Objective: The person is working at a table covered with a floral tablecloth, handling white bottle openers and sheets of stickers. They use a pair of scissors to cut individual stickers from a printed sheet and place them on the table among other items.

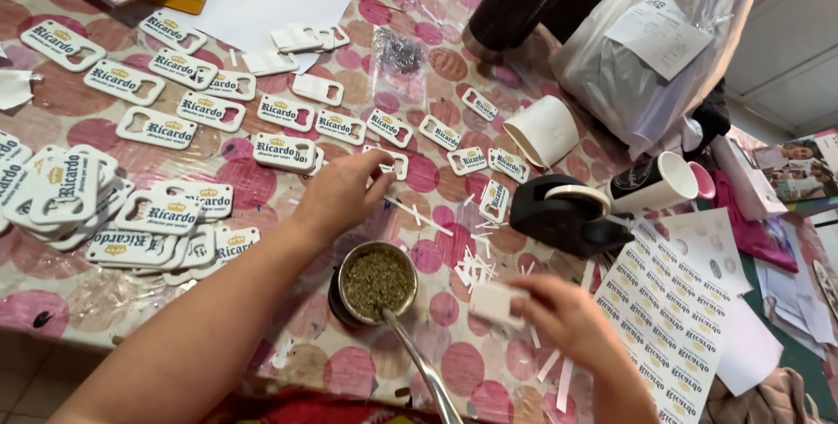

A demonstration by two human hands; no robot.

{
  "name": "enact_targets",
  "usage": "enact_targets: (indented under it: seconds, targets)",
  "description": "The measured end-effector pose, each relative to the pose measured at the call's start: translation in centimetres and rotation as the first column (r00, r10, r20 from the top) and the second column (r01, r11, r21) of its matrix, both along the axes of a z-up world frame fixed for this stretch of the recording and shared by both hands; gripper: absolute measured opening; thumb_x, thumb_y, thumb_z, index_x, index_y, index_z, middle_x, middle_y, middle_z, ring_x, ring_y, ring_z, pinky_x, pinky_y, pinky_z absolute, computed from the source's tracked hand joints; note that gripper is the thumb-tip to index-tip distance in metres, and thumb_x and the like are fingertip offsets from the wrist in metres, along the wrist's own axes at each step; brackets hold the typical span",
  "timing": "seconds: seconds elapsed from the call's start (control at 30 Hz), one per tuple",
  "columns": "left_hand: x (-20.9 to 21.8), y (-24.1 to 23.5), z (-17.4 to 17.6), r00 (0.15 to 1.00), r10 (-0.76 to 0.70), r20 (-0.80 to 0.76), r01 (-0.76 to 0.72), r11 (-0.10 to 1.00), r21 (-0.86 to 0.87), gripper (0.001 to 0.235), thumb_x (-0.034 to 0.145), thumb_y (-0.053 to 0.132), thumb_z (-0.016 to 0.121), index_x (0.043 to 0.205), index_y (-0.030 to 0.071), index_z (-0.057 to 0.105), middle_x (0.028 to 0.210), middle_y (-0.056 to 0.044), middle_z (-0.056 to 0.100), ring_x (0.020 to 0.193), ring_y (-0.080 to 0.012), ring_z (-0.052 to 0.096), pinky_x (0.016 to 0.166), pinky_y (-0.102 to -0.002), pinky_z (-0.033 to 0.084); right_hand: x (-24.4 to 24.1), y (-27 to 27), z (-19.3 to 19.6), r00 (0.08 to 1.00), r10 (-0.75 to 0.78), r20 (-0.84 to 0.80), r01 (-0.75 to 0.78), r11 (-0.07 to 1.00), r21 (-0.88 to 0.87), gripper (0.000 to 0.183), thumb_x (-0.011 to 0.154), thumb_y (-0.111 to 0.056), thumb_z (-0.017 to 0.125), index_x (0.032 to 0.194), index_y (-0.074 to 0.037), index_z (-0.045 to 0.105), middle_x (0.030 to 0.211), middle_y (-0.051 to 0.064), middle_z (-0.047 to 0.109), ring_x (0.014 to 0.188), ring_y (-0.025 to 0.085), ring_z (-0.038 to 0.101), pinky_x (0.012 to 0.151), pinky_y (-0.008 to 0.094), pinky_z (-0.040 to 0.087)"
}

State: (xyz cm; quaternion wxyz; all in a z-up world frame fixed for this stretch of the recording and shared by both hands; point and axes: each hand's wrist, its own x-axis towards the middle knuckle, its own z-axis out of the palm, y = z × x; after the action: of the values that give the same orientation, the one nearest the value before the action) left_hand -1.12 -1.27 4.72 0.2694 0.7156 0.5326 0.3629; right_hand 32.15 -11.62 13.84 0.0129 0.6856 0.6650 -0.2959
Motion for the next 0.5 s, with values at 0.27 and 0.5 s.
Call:
enact_targets:
  seconds: [0.27,0.5]
  targets:
    - [-0.4,-1.1,1.8,0.997,0.074,0.029,-0.071,0.994,-0.084,0.018,0.100,0.025,0.065,0.113,0.013,0.069,0.094,-0.009,0.079,0.082,-0.0227,0.075,0.076,-0.040,0.061,-1.2,-5.7,-4.1,0.983,0.000,-0.184,0.033,0.984,0.178,0.034,0.088,-0.027,0.074,0.120,-0.021,0.080,0.102,-0.002,0.085,0.084,0.009,0.075,0.071,0.022,0.060]
    - [-4.1,1.1,2.7,0.978,0.192,-0.078,-0.175,0.967,0.187,0.027,0.099,0.020,0.061,0.120,0.005,0.067,0.108,-0.016,0.075,0.093,-0.0373,0.071,0.077,-0.052,0.055,1.4,-8.0,-7.2,0.992,0.102,-0.072,-0.043,0.822,0.568,0.027,0.089,-0.029,0.071,0.113,-0.015,0.076,0.115,0.007,0.077,0.096,0.020,0.077,0.089,0.033,0.056]
